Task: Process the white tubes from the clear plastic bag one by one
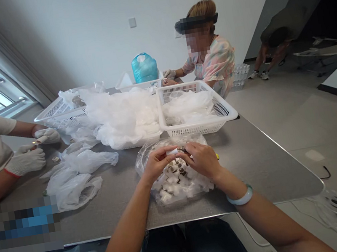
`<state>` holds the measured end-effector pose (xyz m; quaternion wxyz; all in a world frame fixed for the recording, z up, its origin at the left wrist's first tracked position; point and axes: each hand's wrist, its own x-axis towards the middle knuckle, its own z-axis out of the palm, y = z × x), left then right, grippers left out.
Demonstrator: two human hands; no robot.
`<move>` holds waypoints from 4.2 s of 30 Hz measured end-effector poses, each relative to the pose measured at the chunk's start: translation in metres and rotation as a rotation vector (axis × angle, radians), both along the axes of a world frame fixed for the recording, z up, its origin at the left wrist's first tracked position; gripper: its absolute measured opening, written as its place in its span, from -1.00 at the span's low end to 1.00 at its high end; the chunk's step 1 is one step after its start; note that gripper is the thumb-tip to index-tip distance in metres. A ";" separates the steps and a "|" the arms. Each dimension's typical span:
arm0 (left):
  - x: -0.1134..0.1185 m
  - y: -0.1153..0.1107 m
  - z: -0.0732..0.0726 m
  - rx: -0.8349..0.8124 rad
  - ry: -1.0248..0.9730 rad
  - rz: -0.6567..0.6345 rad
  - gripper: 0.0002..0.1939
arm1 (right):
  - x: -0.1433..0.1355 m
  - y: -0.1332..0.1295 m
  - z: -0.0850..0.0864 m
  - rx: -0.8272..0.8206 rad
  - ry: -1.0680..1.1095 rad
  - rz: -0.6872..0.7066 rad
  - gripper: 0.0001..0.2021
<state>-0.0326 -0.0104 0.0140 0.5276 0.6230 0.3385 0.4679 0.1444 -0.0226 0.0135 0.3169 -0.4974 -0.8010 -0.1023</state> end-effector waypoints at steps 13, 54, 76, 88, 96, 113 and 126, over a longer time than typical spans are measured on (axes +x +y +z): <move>0.001 0.001 -0.003 -0.056 -0.153 -0.044 -0.80 | -0.001 -0.001 0.000 0.067 0.038 0.014 -0.46; 0.012 0.001 -0.004 0.028 -0.176 0.256 -0.73 | 0.004 0.000 0.005 -0.018 0.133 -0.083 -0.43; 0.013 -0.002 -0.008 0.204 -0.018 0.152 -0.75 | -0.003 -0.001 -0.005 -0.003 0.046 -0.029 -0.43; 0.013 -0.004 -0.002 -0.034 -0.157 0.055 -0.67 | 0.000 -0.001 0.001 -0.009 0.099 -0.071 -0.42; 0.013 -0.004 -0.003 0.032 -0.045 0.089 -0.67 | 0.002 0.000 0.003 -0.015 0.116 -0.007 -0.42; 0.013 -0.006 0.002 0.116 0.100 0.154 -0.66 | 0.001 0.002 0.001 0.133 0.044 0.046 -0.46; 0.013 -0.005 0.000 -0.045 0.036 0.102 -0.62 | 0.001 0.002 -0.001 0.155 0.009 0.060 -0.46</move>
